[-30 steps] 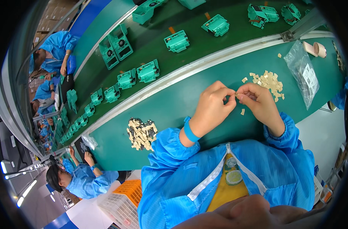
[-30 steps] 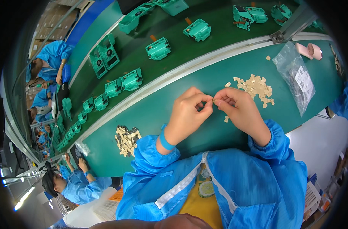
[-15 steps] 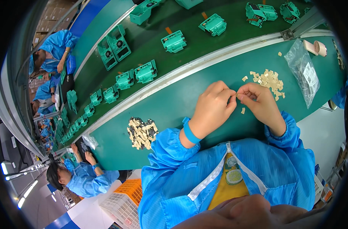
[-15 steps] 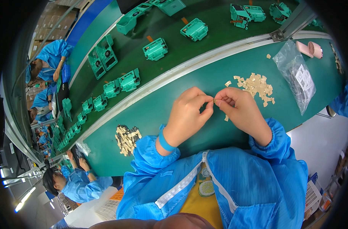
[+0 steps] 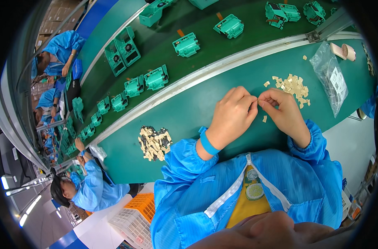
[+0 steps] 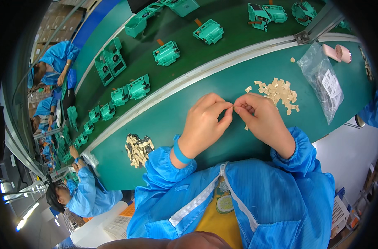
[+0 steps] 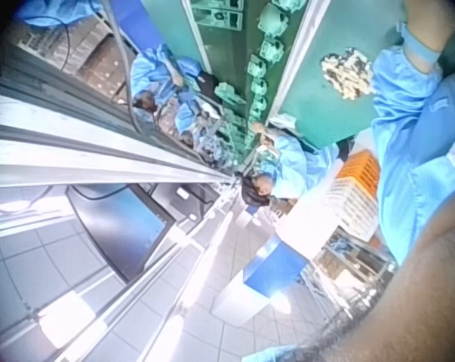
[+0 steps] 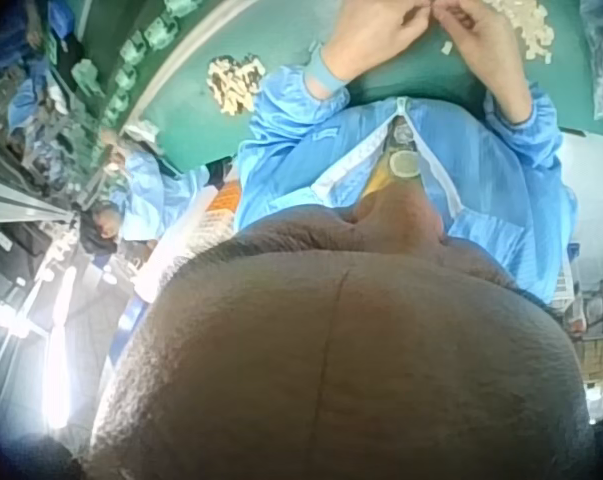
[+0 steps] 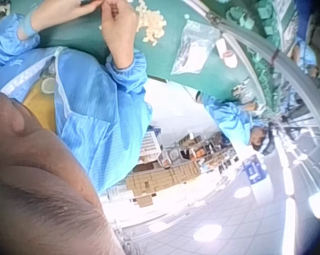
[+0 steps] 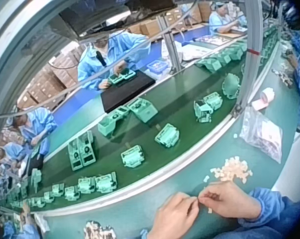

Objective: The person assembles electronic components into plastic housings by hand on a factory assembly line.

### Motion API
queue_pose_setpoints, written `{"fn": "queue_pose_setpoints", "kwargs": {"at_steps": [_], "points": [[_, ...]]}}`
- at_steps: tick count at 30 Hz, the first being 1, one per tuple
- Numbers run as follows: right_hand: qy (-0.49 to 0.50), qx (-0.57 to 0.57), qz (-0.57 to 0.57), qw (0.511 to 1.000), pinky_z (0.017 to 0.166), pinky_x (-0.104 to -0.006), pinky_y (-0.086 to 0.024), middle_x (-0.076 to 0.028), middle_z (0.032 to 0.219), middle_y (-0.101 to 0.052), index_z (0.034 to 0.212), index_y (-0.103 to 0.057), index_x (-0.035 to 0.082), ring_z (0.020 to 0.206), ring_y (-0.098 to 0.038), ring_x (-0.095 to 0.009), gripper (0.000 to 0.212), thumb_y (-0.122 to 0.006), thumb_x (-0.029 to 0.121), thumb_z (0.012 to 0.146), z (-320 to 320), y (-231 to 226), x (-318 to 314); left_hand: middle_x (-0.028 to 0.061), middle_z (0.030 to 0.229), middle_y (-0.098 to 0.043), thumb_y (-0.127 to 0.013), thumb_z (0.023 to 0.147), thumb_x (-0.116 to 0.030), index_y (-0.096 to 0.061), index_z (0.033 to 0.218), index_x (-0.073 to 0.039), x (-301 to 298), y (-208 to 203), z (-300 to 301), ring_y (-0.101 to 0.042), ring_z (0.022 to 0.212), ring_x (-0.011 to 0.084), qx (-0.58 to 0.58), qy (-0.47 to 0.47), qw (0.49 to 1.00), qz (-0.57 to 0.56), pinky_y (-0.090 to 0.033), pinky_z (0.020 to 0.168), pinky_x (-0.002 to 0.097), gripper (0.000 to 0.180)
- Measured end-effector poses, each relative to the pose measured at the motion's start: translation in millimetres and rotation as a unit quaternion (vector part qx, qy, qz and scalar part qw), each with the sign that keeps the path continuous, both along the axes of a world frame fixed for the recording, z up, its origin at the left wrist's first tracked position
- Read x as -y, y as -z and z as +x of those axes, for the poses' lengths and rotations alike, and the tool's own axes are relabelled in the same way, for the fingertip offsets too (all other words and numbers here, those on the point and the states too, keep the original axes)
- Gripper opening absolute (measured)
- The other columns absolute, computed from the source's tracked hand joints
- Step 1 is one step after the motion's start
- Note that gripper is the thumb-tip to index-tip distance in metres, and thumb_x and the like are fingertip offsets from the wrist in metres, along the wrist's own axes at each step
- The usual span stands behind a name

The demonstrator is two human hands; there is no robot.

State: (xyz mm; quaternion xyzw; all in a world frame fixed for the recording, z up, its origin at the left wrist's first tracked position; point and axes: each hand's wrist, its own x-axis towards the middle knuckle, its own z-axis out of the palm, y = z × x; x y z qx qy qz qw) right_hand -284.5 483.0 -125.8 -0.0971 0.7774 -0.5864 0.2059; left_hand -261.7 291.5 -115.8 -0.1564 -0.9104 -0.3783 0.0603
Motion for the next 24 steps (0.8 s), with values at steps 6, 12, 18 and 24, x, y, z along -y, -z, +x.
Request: {"fn": "queue_pose_setpoints", "kwargs": {"at_steps": [6,12,18,24], "points": [[0.005,-0.045,0.006,0.999,0.065,-0.0291,-0.052,-0.010,0.086,-0.066,0.096,-0.068,-0.003,0.072,-0.064,-0.016,0.004,-0.066,-0.001,0.093,-0.3,-0.3,1.5,0.0096,0.084,-0.063,-0.076,0.079,-0.003,-0.070,0.086,-0.001,-4.3,7.5,-0.8,-0.063,0.072,0.0276,-0.031,-0.019,0.999,0.003,-0.052,0.062,0.0394,0.009],[0.005,0.091,-0.077,0.993,0.065,-0.0237,-0.050,-0.002,0.088,-0.066,0.098,-0.067,-0.001,0.076,-0.061,-0.007,0.003,-0.065,0.001,0.096,-4.7,9.0,-7.3,0.0068,0.083,-0.061,-0.075,0.080,-0.004,-0.070,0.087,-0.001,-6.5,9.2,-2.6,-0.057,0.062,0.0156,0.096,-0.055,0.988,0.108,-0.047,0.056,0.0303,0.009],[0.052,0.103,-0.143,0.983,0.072,-0.0209,-0.048,0.002,0.088,-0.066,0.102,-0.068,0.002,0.082,-0.059,-0.004,0.005,-0.065,0.001,0.098,-14.1,11.2,-29.0,0.0047,0.083,-0.062,-0.071,0.084,-0.005,-0.071,0.086,0.000,-3.6,17.0,-17.2,-0.055,0.065,0.0100,0.165,-0.118,0.962,0.185,-0.046,0.059,0.0270,0.005],[0.172,0.038,-0.116,0.978,0.079,-0.0217,-0.049,0.001,0.093,-0.069,0.109,-0.070,-0.001,0.085,-0.060,-0.005,0.013,-0.065,0.005,0.098,-38.8,14.5,-95.9,0.0108,0.085,-0.065,-0.070,0.083,-0.005,-0.070,0.082,0.000,-44.4,49.7,-42.7,-0.062,0.070,0.0230,0.014,-0.025,0.991,0.132,-0.051,0.063,0.0364,0.005]]}}
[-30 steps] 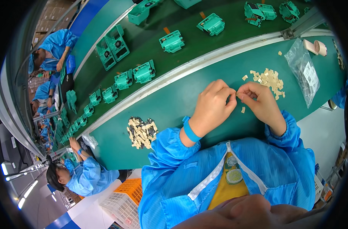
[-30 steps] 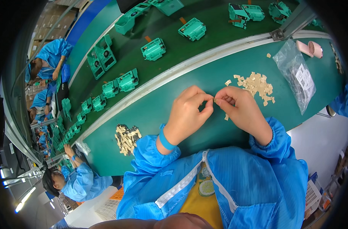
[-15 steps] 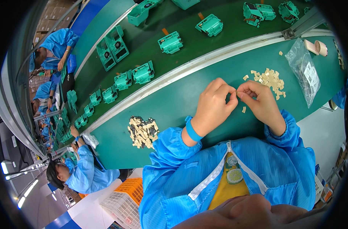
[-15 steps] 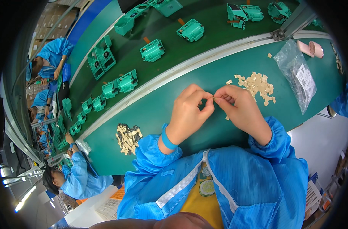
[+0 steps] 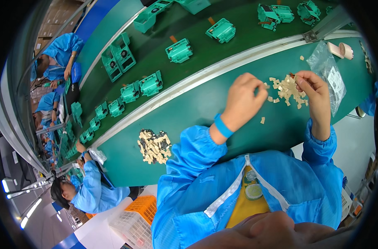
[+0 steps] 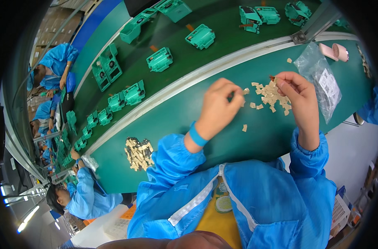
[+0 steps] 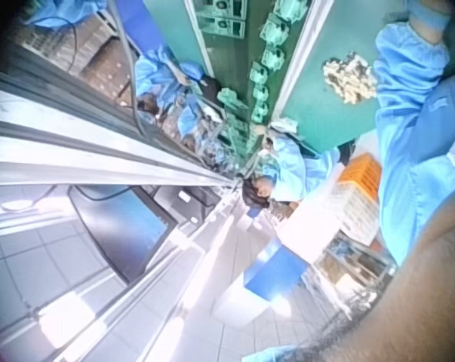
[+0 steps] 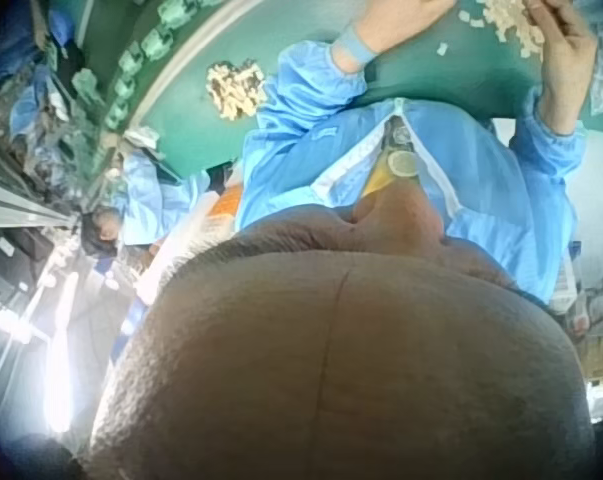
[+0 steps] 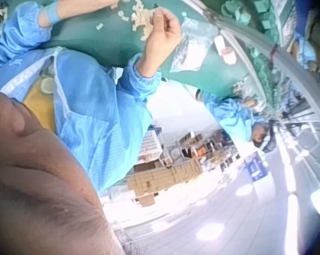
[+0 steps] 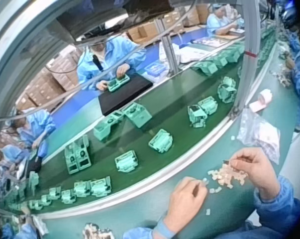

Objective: The person assembles electronic components into plastic housings by hand on a factory assembly line.

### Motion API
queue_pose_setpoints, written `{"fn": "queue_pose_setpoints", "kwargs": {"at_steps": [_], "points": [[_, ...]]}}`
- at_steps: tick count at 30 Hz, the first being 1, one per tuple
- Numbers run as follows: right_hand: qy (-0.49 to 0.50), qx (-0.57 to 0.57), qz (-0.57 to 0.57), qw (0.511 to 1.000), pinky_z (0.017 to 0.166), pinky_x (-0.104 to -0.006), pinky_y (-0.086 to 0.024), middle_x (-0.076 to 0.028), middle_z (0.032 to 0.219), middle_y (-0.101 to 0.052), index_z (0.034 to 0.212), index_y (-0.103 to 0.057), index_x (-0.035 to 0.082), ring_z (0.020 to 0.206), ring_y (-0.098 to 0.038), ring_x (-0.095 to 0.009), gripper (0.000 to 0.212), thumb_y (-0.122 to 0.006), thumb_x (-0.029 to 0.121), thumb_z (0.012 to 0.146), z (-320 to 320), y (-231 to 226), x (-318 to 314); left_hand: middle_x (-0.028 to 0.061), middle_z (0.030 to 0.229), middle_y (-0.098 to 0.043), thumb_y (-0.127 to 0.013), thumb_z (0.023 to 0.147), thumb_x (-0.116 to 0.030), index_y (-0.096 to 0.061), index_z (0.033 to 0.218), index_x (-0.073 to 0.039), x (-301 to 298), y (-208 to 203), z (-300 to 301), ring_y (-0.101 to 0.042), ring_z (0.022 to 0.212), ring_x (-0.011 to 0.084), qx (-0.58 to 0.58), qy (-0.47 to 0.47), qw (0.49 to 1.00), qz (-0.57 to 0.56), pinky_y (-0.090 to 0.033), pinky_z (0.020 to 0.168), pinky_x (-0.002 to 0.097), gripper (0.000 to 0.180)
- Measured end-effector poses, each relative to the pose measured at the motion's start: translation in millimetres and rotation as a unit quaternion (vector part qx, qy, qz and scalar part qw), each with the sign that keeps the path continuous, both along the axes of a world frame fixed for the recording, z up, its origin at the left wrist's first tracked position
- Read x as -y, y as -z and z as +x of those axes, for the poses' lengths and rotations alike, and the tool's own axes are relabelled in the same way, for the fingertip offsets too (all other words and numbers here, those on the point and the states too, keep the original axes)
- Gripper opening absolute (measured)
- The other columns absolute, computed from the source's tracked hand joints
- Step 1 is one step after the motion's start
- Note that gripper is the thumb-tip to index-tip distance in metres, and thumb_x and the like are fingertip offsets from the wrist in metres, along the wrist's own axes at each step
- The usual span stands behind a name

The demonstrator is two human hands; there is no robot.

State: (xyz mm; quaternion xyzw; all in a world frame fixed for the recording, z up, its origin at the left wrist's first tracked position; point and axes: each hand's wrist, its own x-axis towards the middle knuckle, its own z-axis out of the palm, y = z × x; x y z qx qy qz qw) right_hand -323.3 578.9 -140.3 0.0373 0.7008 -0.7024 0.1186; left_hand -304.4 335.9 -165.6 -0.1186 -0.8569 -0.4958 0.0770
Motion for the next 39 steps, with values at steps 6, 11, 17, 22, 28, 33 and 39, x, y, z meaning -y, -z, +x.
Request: {"fn": "queue_pose_setpoints", "kwargs": {"at_steps": [6,11,17,22,28,33,39], "points": [[-0.011,0.004,-0.014,1.000,0.076,-0.0211,-0.049,-0.001,0.095,-0.070,0.112,-0.071,-0.003,0.083,-0.061,-0.006,0.018,-0.065,0.007,0.098,2.5,2.6,-0.6,0.0119,0.097,-0.061,-0.073,0.084,-0.006,-0.068,0.099,-0.003,-34.1,19.1,0.7,-0.061,0.096,0.0346,-0.008,0.075,0.992,-0.106,-0.050,0.084,0.0434,0.017],[-0.098,0.040,-0.022,0.994,0.072,-0.0208,-0.049,0.000,0.091,-0.069,0.109,-0.070,-0.001,0.081,-0.061,-0.005,0.014,-0.067,0.003,0.097,2.3,-10.0,23.1,0.0119,0.113,-0.066,-0.073,0.085,-0.006,-0.068,0.109,-0.004,-11.7,-11.8,1.3,-0.062,0.101,0.0312,-0.067,0.008,0.998,0.008,-0.048,0.093,0.0422,0.025],[-0.196,0.056,0.000,0.979,0.071,-0.0227,-0.050,0.001,0.087,-0.065,0.094,-0.064,0.002,0.079,-0.061,-0.006,0.007,-0.071,0.000,0.092,-4.4,-12.1,55.9,0.0090,0.101,-0.070,-0.074,0.088,-0.009,-0.071,0.103,-0.003,33.1,-25.0,18.0,-0.063,0.099,0.0262,0.081,0.091,0.991,0.047,-0.049,0.091,0.0368,0.017],[-0.199,-0.199,0.099,0.954,0.069,-0.0298,-0.051,-0.006,0.087,-0.064,0.092,-0.066,-0.002,0.079,-0.063,-0.016,0.008,-0.073,-0.001,0.088,0.8,-23.0,86.9,0.0093,0.097,-0.070,-0.074,0.089,-0.008,-0.071,0.098,-0.002,42.1,-26.2,34.2,-0.065,0.091,0.0220,0.170,-0.008,0.972,0.165,-0.049,0.085,0.0315,0.012],[-0.248,-0.329,0.205,0.888,0.071,-0.0397,-0.052,-0.013,0.087,-0.062,0.087,-0.068,-0.003,0.080,-0.063,-0.032,0.007,-0.072,-0.002,0.081,-1.5,-29.7,100.8,0.0083,0.092,-0.072,-0.074,0.086,-0.005,-0.072,0.093,-0.002,50.4,-35.5,38.9,-0.066,0.086,0.0245,0.054,-0.029,0.997,0.037,-0.050,0.082,0.0344,0.008],[-0.285,-0.384,0.236,0.846,0.071,-0.0434,-0.051,-0.014,0.084,-0.060,0.083,-0.066,-0.003,0.080,-0.061,-0.034,0.008,-0.070,-0.004,0.076,-5.2,-34.4,101.7,0.0050,0.088,-0.071,-0.074,0.082,-0.007,-0.071,0.089,-0.006,47.2,-42.3,43.0,-0.065,0.086,0.0259,-0.008,-0.032,0.996,-0.087,-0.046,0.078,0.0392,0.008],[-0.307,-0.362,0.239,0.847,0.067,-0.0434,-0.050,-0.014,0.084,-0.060,0.080,-0.063,-0.002,0.078,-0.060,-0.034,0.009,-0.070,-0.004,0.075,-7.8,-35.0,95.8,0.0038,0.088,-0.070,-0.074,0.081,-0.008,-0.070,0.090,-0.007,44.4,-42.2,42.4,-0.065,0.088,0.0252,-0.008,-0.017,0.995,-0.097,-0.045,0.080,0.0392,0.009]]}}
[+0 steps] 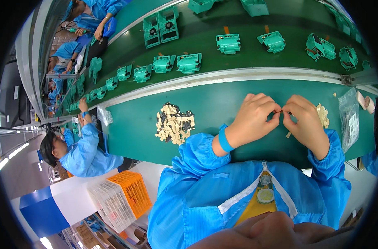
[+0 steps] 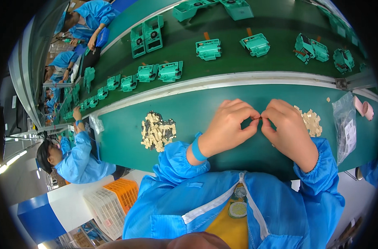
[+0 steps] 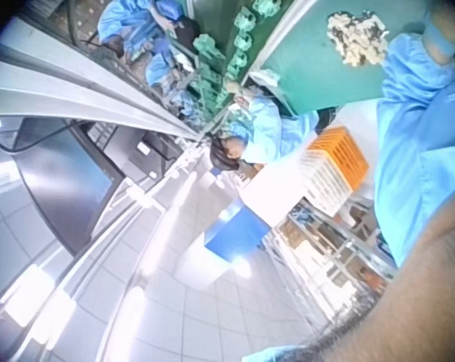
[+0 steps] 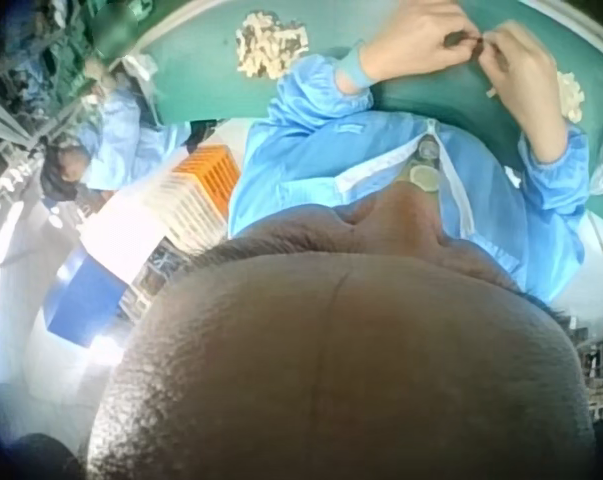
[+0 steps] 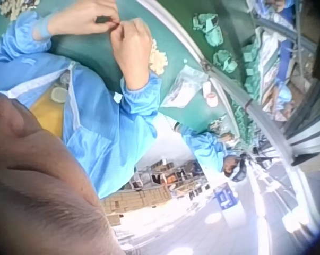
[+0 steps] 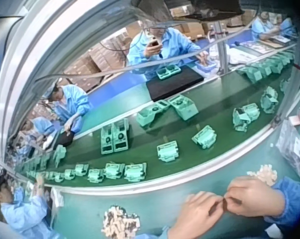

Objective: The person assembles electronic components into plastic housings by hand on a factory assembly line.

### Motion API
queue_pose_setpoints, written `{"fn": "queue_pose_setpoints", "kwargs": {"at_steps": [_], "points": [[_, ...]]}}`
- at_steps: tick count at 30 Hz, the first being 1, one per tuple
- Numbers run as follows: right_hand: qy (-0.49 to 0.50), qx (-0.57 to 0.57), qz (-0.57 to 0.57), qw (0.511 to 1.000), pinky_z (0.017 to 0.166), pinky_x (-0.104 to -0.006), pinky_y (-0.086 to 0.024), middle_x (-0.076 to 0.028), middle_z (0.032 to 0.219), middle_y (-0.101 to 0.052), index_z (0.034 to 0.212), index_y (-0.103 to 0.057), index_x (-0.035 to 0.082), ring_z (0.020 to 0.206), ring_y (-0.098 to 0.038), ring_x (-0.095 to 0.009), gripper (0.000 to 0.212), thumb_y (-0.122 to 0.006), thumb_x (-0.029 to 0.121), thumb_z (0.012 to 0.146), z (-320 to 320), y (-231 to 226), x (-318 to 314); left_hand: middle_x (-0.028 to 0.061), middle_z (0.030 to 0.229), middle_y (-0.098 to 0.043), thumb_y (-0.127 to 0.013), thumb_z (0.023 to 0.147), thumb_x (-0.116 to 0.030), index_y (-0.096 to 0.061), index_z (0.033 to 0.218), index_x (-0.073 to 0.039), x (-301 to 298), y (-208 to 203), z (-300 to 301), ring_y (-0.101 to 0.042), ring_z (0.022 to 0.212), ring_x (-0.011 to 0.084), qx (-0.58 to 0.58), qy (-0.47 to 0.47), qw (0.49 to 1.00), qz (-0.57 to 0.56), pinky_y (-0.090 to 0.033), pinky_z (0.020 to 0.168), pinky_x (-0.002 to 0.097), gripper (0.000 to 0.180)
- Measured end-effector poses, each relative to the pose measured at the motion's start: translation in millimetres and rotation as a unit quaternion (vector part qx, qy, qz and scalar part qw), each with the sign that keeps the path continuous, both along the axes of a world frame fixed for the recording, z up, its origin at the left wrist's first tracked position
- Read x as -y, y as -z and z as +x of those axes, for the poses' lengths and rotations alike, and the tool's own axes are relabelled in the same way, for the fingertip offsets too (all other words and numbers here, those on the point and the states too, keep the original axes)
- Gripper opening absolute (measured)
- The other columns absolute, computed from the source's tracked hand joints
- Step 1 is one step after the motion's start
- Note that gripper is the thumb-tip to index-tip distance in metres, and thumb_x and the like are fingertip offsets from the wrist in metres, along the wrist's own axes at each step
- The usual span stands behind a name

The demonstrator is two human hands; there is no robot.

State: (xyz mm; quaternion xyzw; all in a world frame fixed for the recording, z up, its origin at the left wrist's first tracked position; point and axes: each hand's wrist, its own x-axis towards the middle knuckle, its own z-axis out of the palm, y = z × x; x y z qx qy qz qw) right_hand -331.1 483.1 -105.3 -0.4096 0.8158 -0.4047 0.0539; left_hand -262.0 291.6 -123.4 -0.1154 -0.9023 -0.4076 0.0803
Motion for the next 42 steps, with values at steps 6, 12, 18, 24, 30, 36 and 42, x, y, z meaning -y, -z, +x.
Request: {"fn": "queue_pose_setpoints", "kwargs": {"at_steps": [6,12,18,24,30,36,42], "points": [[0.177,0.052,-0.040,0.982,0.064,-0.0348,-0.047,-0.011,0.078,-0.054,0.081,-0.059,-0.003,0.068,-0.056,-0.024,0.005,-0.062,-0.005,0.079,-19.3,13.9,-30.4,0.0039,0.087,-0.070,-0.073,0.082,-0.007,-0.069,0.090,-0.007,-0.1,-0.5,-3.4,-0.065,0.087,0.0251,0.007,0.003,0.999,0.054,-0.047,0.082,0.0400,0.010],[0.274,0.037,0.108,0.955,0.066,-0.0342,-0.049,-0.015,0.082,-0.056,0.086,-0.061,-0.004,0.071,-0.059,-0.029,0.008,-0.068,-0.001,0.083,-22.2,63.8,-103.3,0.0044,0.093,-0.076,-0.074,0.087,-0.009,-0.074,0.097,-0.008,3.5,11.2,-12.3,-0.068,0.079,0.0244,-0.030,-0.033,0.997,0.067,-0.048,0.080,0.0390,0.010],[0.270,0.057,0.050,0.960,0.068,-0.0330,-0.049,-0.011,0.083,-0.058,0.095,-0.063,-0.001,0.071,-0.059,-0.024,0.012,-0.071,0.005,0.088,-23.9,56.0,-93.5,0.0004,0.077,-0.067,-0.076,0.085,-0.008,-0.076,0.100,-0.012,-6.8,4.7,-14.5,-0.064,0.075,0.0180,-0.150,-0.054,0.980,-0.120,-0.043,0.074,0.0370,0.015],[0.133,0.467,-0.101,0.868,0.061,-0.0247,-0.041,0.001,0.074,-0.055,0.086,-0.065,0.003,0.069,-0.051,-0.009,0.029,-0.071,0.029,0.097,-26.0,24.0,-13.3,-0.0017,0.068,-0.057,-0.077,0.080,-0.006,-0.075,0.101,-0.010,-13.3,4.6,-12.6,-0.059,0.071,0.0156,-0.213,-0.045,0.947,-0.235,-0.039,0.071,0.0370,0.021],[0.086,0.562,-0.062,0.820,0.060,-0.0236,-0.040,0.001,0.074,-0.057,0.083,-0.067,0.003,0.068,-0.051,-0.008,0.035,-0.072,0.035,0.095,-39.8,32.2,-1.8,-0.0024,0.067,-0.055,-0.076,0.077,-0.007,-0.074,0.101,-0.008,-10.1,12.0,-11.9,-0.056,0.069,0.0148,-0.231,-0.033,0.926,-0.298,-0.039,0.070,0.0360,0.024],[0.072,0.554,-0.066,0.827,0.062,-0.0247,-0.044,-0.001,0.076,-0.061,0.087,-0.069,0.002,0.071,-0.056,-0.009,0.023,-0.070,0.023,0.096,-57.4,29.2,-7.8,-0.0021,0.066,-0.053,-0.076,0.078,-0.008,-0.074,0.100,-0.009,-8.2,18.2,-9.2,-0.056,0.068,0.0148,-0.214,-0.043,0.930,-0.295,-0.039,0.069,0.0352,0.022],[0.168,0.070,-0.016,0.983,0.085,-0.0353,-0.054,-0.009,0.107,-0.070,0.119,-0.068,0.004,0.096,-0.065,-0.026,0.034,-0.075,0.018,0.090,-161.9,50.7,27.7,0.0002,0.068,-0.057,-0.077,0.084,-0.010,-0.073,0.098,-0.009,-14.4,18.6,-3.0,-0.058,0.068,0.0170,-0.158,-0.066,0.969,-0.176,-0.041,0.068,0.0341,0.015]]}}
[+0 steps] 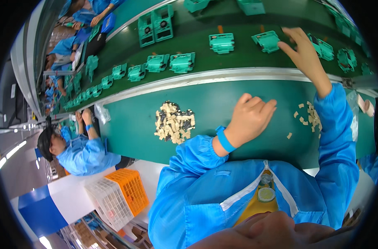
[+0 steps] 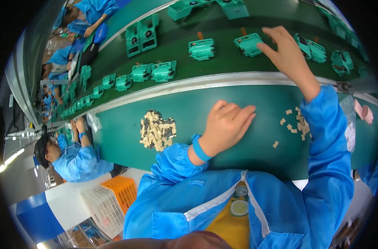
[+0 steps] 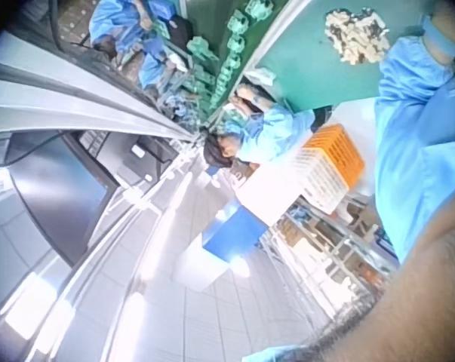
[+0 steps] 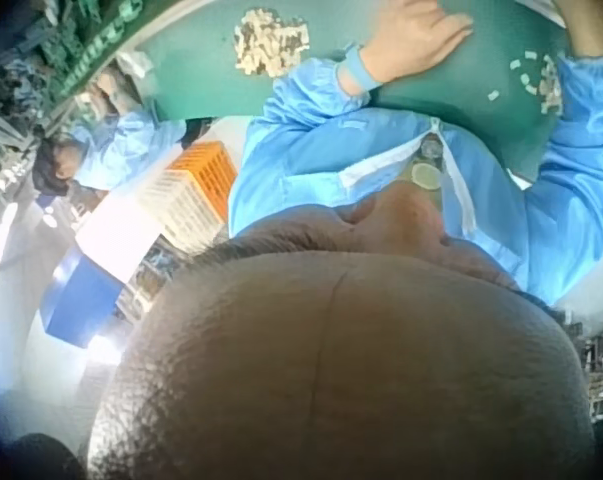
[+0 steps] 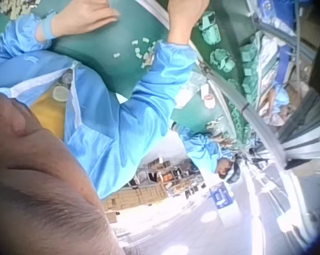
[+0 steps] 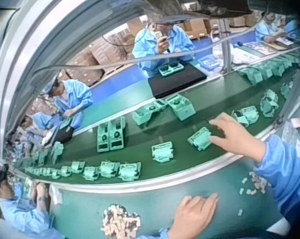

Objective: The person assembles electronic components into plastic housings by hand on a factory assembly line.

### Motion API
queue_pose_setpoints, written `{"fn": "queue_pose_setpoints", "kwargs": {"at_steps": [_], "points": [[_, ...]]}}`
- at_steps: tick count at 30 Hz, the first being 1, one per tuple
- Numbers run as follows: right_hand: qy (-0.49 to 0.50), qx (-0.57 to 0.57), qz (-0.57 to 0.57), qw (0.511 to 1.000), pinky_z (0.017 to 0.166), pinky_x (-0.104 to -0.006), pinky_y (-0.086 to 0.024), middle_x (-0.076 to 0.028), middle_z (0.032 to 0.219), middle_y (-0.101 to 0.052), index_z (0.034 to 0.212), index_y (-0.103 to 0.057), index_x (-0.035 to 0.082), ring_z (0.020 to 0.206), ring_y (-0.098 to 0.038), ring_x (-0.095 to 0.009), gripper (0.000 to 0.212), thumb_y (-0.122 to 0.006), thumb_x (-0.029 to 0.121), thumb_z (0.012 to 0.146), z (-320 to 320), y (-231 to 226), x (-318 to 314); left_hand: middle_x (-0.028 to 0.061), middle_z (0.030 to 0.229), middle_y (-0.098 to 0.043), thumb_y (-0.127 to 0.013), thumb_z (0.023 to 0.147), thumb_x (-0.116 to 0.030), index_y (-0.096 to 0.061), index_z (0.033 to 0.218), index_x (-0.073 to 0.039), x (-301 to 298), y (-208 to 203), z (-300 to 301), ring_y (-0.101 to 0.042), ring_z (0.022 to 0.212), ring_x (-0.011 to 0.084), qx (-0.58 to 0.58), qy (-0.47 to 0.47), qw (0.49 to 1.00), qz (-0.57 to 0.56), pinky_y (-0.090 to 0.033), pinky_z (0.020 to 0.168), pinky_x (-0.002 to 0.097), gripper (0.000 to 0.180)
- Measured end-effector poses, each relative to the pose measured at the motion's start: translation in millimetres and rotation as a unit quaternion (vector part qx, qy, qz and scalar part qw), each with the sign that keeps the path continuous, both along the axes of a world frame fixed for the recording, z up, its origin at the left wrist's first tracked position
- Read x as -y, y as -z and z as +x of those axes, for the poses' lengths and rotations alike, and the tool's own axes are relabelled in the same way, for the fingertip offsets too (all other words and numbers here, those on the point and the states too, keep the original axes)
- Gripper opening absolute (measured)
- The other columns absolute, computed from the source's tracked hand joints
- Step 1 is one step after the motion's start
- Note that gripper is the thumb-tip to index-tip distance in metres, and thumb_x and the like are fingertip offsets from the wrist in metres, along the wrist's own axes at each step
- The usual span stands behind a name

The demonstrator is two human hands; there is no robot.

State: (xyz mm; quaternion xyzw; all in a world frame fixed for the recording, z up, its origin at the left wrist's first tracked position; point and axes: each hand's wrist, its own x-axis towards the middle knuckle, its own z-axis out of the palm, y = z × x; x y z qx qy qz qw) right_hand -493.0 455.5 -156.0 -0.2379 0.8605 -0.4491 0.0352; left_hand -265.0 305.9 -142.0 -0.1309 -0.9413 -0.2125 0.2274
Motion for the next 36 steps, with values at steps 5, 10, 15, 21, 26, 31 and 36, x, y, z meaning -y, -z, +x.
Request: {"fn": "queue_pose_setpoints", "kwargs": {"at_steps": [5,10,15,21,26,31,36], "points": [[-0.194,-0.034,0.075,0.977,0.116,-0.0443,-0.038,-0.020,0.146,-0.051,0.162,-0.029,0.015,0.138,-0.046,-0.039,0.103,-0.084,0.012,0.074,-29.3,32.1,43.0,0.0017,0.071,-0.061,-0.078,0.085,-0.009,-0.074,0.098,-0.009,4.6,1.6,6.8,-0.059,0.067,0.0184,0.030,-0.005,0.999,0.030,-0.043,0.067,0.0339,0.014],[-0.187,0.031,0.087,0.978,0.111,-0.0449,-0.042,-0.025,0.139,-0.055,0.161,-0.028,0.010,0.129,-0.053,-0.041,0.104,-0.082,0.015,0.073,16.9,-8.8,43.1,0.0032,0.077,-0.064,-0.078,0.084,-0.008,-0.073,0.101,-0.008,21.3,-2.6,21.3,-0.062,0.073,0.0211,0.042,-0.044,0.996,0.072,-0.045,0.070,0.0356,0.018],[-0.152,-0.014,0.102,0.983,0.101,-0.0460,-0.049,-0.024,0.131,-0.059,0.159,-0.032,0.006,0.120,-0.056,-0.042,0.097,-0.079,0.014,0.074,126.2,-13.8,22.6,0.0136,0.120,-0.065,-0.084,0.078,-0.013,-0.064,0.125,-0.005,19.0,-7.7,30.1,-0.062,0.106,0.0324,0.001,-0.056,0.991,0.125,-0.050,0.090,0.0428,0.052],[-0.083,-0.006,0.082,0.993,0.102,-0.0458,-0.049,-0.022,0.137,-0.056,0.158,-0.029,0.001,0.124,-0.055,-0.042,0.102,-0.085,0.006,0.072,188.3,-4.5,-1.4,0.0218,0.155,-0.038,-0.089,0.072,-0.019,-0.039,0.152,-0.002,9.0,8.2,49.0,-0.040,0.141,0.0440,0.171,0.004,0.965,0.198,-0.039,0.114,0.0515,0.096],[-0.125,0.212,-0.059,0.967,0.110,-0.0409,-0.043,-0.019,0.157,-0.043,0.159,-0.029,0.005,0.144,-0.045,-0.033,0.096,-0.082,0.004,0.079,198.7,-13.4,-35.1,0.0213,0.152,-0.042,-0.088,0.071,-0.019,-0.039,0.151,-0.001,7.4,24.4,56.3,-0.041,0.139,0.0431,0.187,0.012,0.974,0.128,-0.040,0.113,0.0515,0.096],[-0.070,0.279,-0.229,0.930,0.101,-0.0343,-0.045,-0.013,0.142,-0.054,0.131,-0.056,0.003,0.128,-0.055,-0.022,0.048,-0.073,0.000,0.085,189.4,-2.7,-63.3,0.0187,0.141,-0.050,-0.087,0.071,-0.020,-0.045,0.147,0.000,1.4,18.3,57.3,-0.046,0.132,0.0410,0.193,-0.020,0.974,0.117,-0.040,0.111,0.0516,0.089],[-0.056,0.423,-0.294,0.855,0.081,-0.0250,-0.044,-0.004,0.100,-0.057,0.087,-0.056,0.005,0.088,-0.053,-0.010,0.012,-0.065,-0.002,0.091,185.6,6.3,-69.1,0.0167,0.137,-0.050,-0.085,0.072,-0.020,-0.050,0.141,-0.001,-5.2,14.8,51.5,-0.048,0.129,0.0396,0.180,-0.034,0.978,0.099,-0.040,0.112,0.0519,0.080]]}}
